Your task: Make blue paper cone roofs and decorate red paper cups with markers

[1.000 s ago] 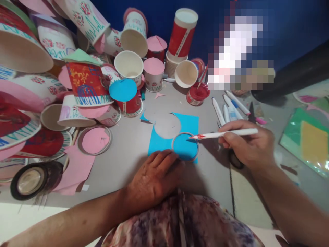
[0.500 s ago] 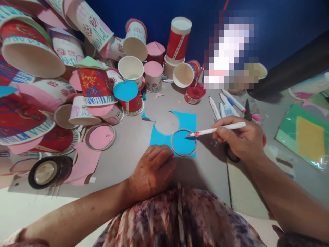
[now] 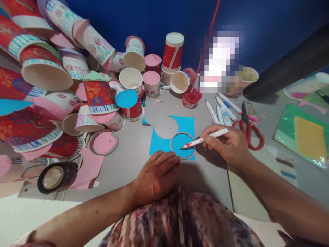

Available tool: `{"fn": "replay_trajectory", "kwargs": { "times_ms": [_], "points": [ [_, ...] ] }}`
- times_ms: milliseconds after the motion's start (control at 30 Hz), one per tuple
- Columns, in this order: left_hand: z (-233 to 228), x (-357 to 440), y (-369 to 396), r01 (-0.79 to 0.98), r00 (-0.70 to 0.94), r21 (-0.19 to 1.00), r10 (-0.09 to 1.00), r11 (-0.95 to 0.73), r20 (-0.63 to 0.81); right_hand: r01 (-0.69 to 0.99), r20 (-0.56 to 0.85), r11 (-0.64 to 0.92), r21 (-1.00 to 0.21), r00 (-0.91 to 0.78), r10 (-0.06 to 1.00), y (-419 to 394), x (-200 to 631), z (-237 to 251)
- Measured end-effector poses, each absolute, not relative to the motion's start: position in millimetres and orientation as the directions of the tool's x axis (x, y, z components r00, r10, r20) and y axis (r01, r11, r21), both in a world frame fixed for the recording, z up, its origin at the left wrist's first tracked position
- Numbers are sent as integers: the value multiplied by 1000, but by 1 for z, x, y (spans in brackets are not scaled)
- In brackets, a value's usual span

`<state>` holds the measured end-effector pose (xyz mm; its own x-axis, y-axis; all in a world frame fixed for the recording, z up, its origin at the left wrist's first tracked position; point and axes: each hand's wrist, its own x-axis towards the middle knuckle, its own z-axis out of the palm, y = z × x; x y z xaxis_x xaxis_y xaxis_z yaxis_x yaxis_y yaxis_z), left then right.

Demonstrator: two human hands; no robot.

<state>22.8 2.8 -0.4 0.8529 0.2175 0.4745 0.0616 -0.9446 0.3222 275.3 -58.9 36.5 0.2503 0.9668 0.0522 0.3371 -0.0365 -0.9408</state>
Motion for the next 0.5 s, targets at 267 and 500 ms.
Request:
{"fn": "replay_trajectory", "kwargs": {
  "times_ms": [267,500],
  "points": [
    [-4,23,1,64,855,335,225,-940,467,322,18,-60,-945,234,972,-54,265,36],
    [-7,22,1,65,884,319,203,-945,421,366,34,-49,-929,217,976,-52,262,37]
  ]
}}
